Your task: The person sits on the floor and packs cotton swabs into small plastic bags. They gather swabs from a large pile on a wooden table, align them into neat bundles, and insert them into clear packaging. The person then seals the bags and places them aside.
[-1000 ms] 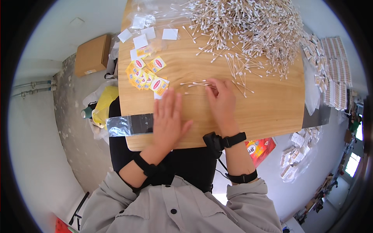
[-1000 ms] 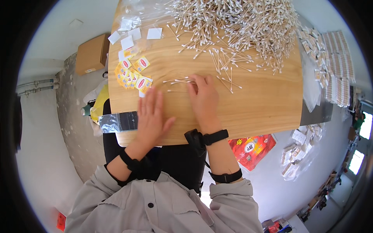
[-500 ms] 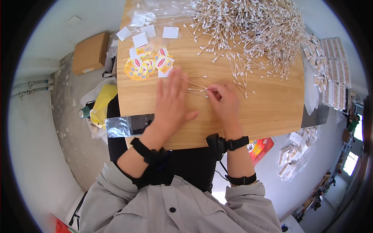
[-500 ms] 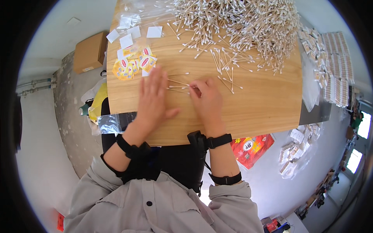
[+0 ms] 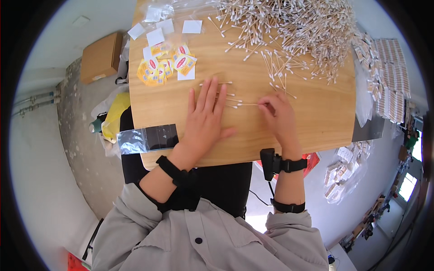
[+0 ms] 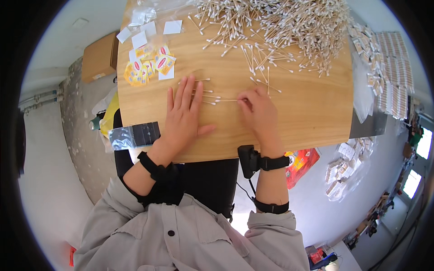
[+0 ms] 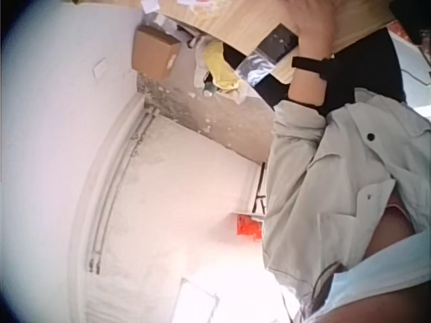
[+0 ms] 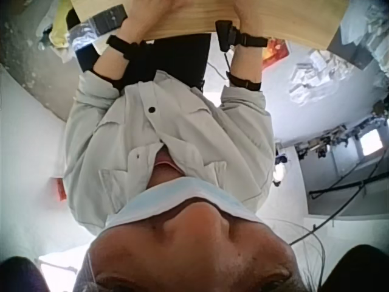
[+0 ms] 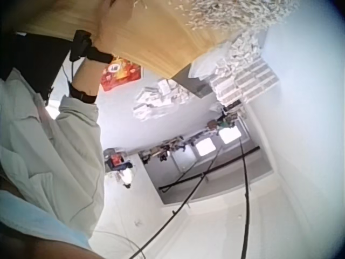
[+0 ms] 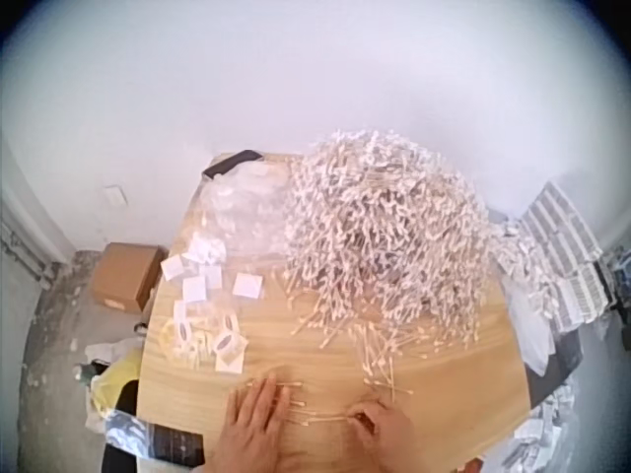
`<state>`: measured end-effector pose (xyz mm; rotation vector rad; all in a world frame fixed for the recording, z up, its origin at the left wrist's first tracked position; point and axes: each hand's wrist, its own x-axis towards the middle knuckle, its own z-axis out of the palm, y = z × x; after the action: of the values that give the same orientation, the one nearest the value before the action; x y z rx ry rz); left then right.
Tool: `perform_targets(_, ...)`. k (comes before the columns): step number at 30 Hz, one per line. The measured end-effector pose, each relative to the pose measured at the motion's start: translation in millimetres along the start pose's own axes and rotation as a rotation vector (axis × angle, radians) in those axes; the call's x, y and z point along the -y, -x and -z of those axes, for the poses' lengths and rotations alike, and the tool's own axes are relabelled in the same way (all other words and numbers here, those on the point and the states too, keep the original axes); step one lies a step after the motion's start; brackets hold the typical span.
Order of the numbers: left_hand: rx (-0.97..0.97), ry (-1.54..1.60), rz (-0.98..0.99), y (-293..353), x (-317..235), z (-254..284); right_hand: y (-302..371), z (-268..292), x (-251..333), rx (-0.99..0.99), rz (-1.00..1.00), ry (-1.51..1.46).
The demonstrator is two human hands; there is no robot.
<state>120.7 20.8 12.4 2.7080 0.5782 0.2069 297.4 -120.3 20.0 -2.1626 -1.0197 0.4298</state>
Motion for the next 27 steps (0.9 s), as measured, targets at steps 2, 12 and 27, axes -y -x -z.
perform_targets(2, -0.015, -0.007, 0.018, -6, 1, 0, 3, 1, -3, -0.047, -0.02, -0.049)
perform_targets(12, 0.054, 0.026, 0.056, 32, -22, -12, -10, -48, 29, 0.001, 0.143, -0.061)
perform_targets(27, 0.137, 0.042, -0.009, 37, -30, -10, 30, -25, -11, -0.392, -0.141, -0.039)
